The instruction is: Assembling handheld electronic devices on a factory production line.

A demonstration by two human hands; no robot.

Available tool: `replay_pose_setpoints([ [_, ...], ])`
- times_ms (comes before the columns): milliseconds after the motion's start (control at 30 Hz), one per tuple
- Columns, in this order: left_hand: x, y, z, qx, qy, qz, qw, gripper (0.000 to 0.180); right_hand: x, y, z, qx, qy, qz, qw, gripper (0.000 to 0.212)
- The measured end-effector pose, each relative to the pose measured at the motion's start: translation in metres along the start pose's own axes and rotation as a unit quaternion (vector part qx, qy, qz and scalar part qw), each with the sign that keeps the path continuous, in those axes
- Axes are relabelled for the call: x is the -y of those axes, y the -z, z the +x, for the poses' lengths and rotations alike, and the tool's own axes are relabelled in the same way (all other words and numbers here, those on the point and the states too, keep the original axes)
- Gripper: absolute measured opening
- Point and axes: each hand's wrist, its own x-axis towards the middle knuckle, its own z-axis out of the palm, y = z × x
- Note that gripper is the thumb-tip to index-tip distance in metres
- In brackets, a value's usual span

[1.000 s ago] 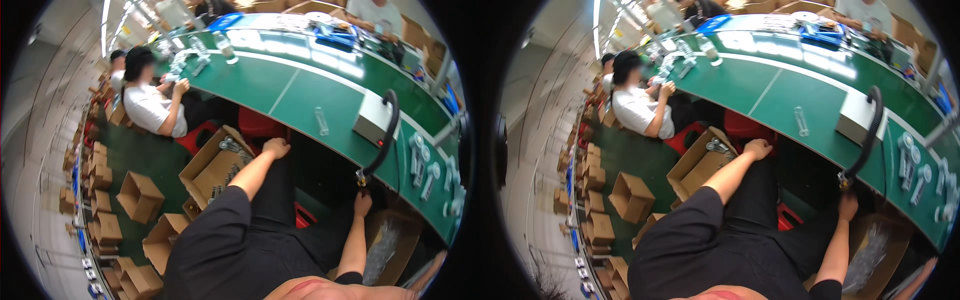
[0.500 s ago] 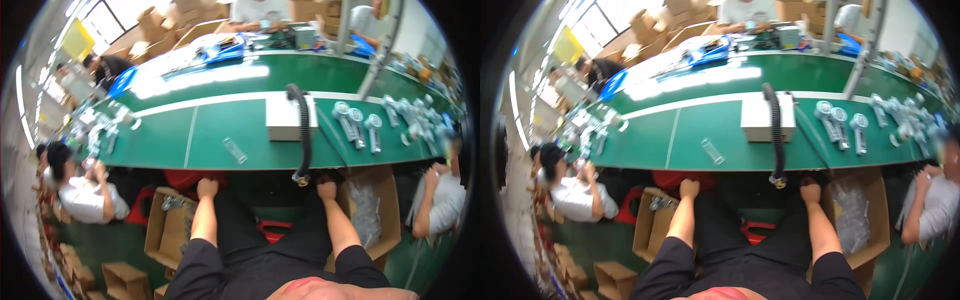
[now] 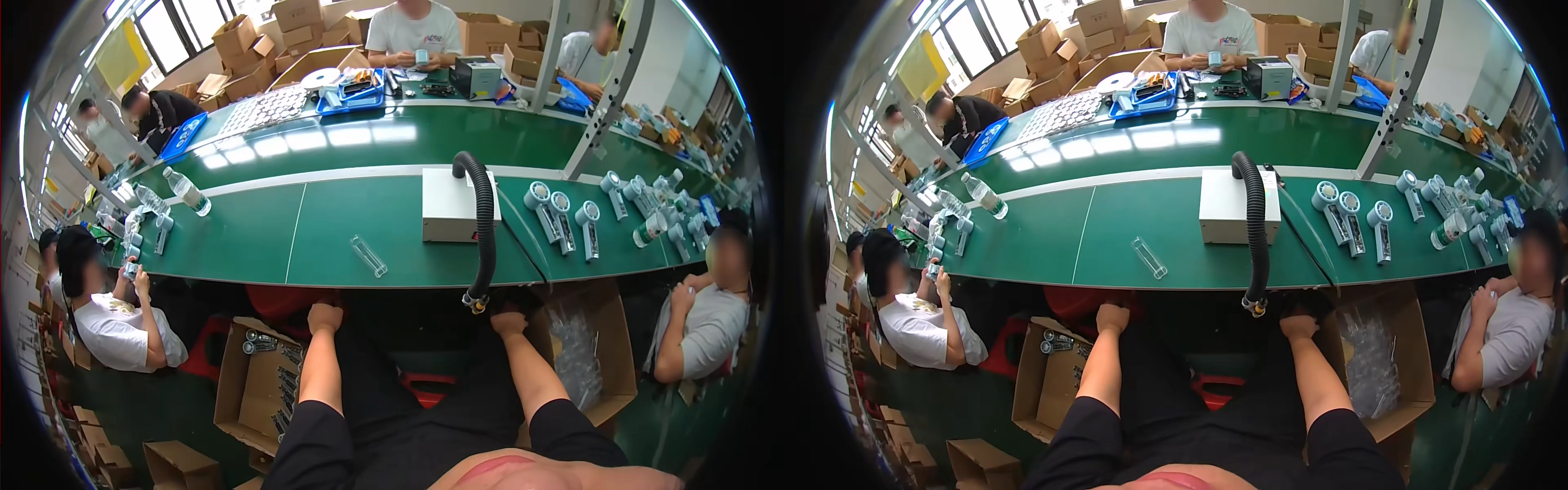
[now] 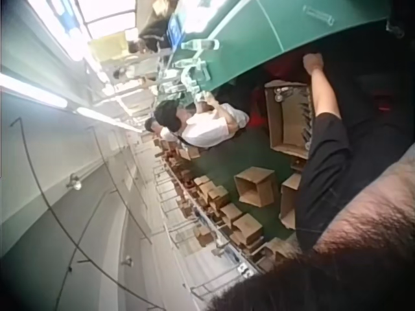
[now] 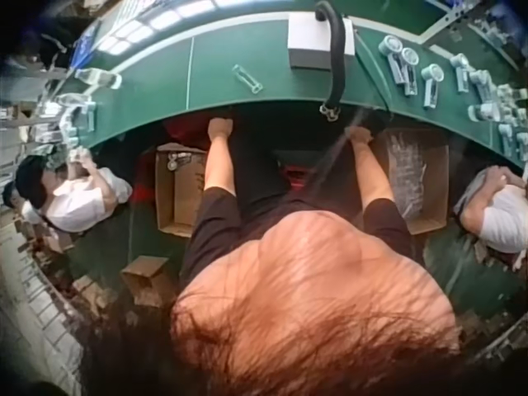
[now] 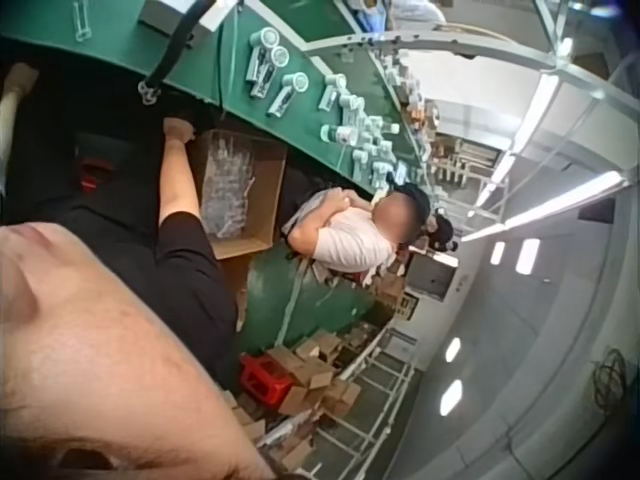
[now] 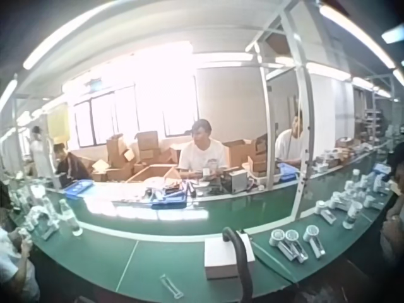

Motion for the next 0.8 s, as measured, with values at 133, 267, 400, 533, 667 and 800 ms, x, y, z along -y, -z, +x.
replay_pose_setpoints([
  [133,0.005,0.002,0.001,0.006,0.015,-0.006,1.000,0.036,0.006,0.022,0.002,0.093,0.017,0.050,0.994,0.069],
  [267,0.014,0.005,0.001,0.012,0.027,0.015,0.999,0.037,0.018,0.031,-0.013,0.084,0.016,0.043,0.995,0.072],
  [400,-0.005,-0.002,0.005,0.012,0.006,0.012,1.000,0.037,-0.029,-0.017,0.038,0.056,0.013,0.059,0.997,0.085],
  [533,0.019,0.009,-0.006,-0.002,0.011,0.019,1.000,0.039,0.009,0.024,-0.002,0.170,0.023,0.028,0.985,0.090],
  [667,0.018,0.002,-0.001,-0.005,0.006,0.015,1.000,0.041,-0.002,0.013,0.003,0.208,0.057,-0.021,0.976,0.086],
  [800,0.037,-0.004,0.001,-0.022,0.012,0.019,1.000,0.042,0.026,0.024,-0.041,0.148,-0.005,-0.005,0.989,0.079],
])
